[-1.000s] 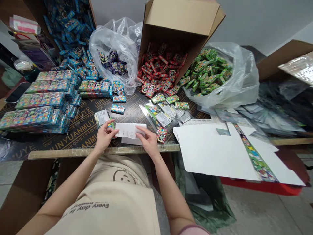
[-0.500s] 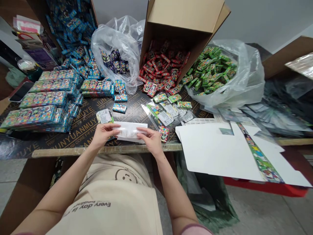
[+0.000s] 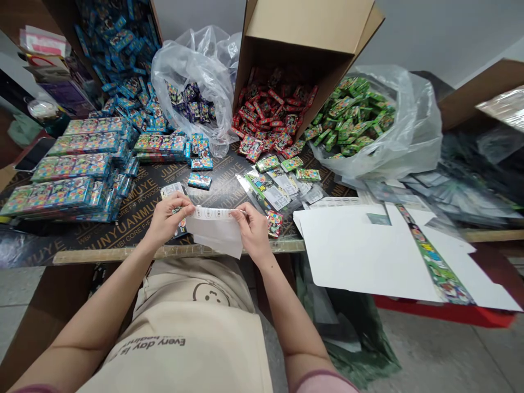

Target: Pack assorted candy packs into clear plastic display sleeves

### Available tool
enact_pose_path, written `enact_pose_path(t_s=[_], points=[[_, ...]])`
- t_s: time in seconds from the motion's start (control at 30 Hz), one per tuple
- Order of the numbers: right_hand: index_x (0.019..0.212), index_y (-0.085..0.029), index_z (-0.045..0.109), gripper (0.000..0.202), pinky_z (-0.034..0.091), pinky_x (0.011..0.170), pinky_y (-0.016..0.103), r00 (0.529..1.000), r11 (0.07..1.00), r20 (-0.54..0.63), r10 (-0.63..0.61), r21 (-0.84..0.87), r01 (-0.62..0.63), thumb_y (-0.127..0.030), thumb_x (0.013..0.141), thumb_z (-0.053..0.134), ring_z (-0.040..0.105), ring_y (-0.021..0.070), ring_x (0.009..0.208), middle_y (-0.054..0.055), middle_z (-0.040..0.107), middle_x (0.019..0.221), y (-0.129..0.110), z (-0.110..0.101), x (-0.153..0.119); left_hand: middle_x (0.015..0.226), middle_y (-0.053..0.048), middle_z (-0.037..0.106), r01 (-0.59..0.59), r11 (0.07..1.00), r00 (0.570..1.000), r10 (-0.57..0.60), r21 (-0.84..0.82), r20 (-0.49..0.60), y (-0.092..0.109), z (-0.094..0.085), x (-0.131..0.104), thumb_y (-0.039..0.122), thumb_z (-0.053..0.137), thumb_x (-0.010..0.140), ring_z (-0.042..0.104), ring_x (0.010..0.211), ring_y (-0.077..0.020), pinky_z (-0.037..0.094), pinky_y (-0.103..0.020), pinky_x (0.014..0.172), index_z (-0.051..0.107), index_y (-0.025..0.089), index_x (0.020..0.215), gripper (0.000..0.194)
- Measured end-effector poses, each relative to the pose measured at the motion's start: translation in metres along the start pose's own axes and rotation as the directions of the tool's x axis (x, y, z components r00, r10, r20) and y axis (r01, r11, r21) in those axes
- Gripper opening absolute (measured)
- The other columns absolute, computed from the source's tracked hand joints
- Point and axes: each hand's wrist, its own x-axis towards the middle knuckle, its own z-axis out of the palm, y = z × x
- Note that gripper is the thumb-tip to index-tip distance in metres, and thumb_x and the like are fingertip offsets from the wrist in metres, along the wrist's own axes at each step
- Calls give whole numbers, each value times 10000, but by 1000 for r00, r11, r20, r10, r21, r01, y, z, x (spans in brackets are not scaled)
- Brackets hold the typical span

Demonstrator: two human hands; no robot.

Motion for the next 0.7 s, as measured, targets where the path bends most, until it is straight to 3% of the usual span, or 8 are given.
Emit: enact_pose_path(t_s=[0.1,0.2,0.3,0.43,0.57,0.7], points=[[730,-186,584,244,345,491,231,993,989,41,108,95,-112,-409,813,639,456,105,524,-33,550,599,16,-1,7,581,24,562,201,977,966,-186,-70,179,-12,0,8,330,642,767,483,546,-103,381,-226,537,647,146,663,211],[746,-180,623,200,361,519,234,990,993,96,100,47,-105,-373,790,650,481,111,547,-25,585,624,43,-3,25,497,38,556,348,936,902,-320,-52,290,-26,9,23,252,708,698,469,458,-87,347,-199,464,663,133,690,127],[815,-185,685,133,405,587,257,988,996,153,3,-84,10,-308,786,643,541,138,628,2,647,715,75,1,50,422,47,526,467,884,846,-445,-4,294,-41,26,42,183,735,689,469,398,-72,351,-178,433,626,127,617,142],[795,-197,741,94,461,721,320,955,949,262,-137,-240,202,-236,789,655,608,186,759,49,681,808,108,9,74,370,52,484,534,845,808,-518,20,280,-60,47,62,164,784,665,449,340,-58,367,-169,400,545,130,522,281],[915,-207,760,145,463,828,380,920,868,309,-241,-355,346,-207,811,660,627,228,888,85,695,937,122,12,74,367,38,491,571,820,779,-554,33,294,-74,53,68,131,764,685,463,337,-68,394,-181,394,535,126,509,289],[975,-204,752,174,465,853,394,925,849,259,-277,-386,362,-243,844,645,632,237,939,98,702,992,127,14,66,377,34,498,583,812,768,-563,32,306,-80,53,69,122,761,689,481,349,-68,400,-173,394,545,122,522,273]])
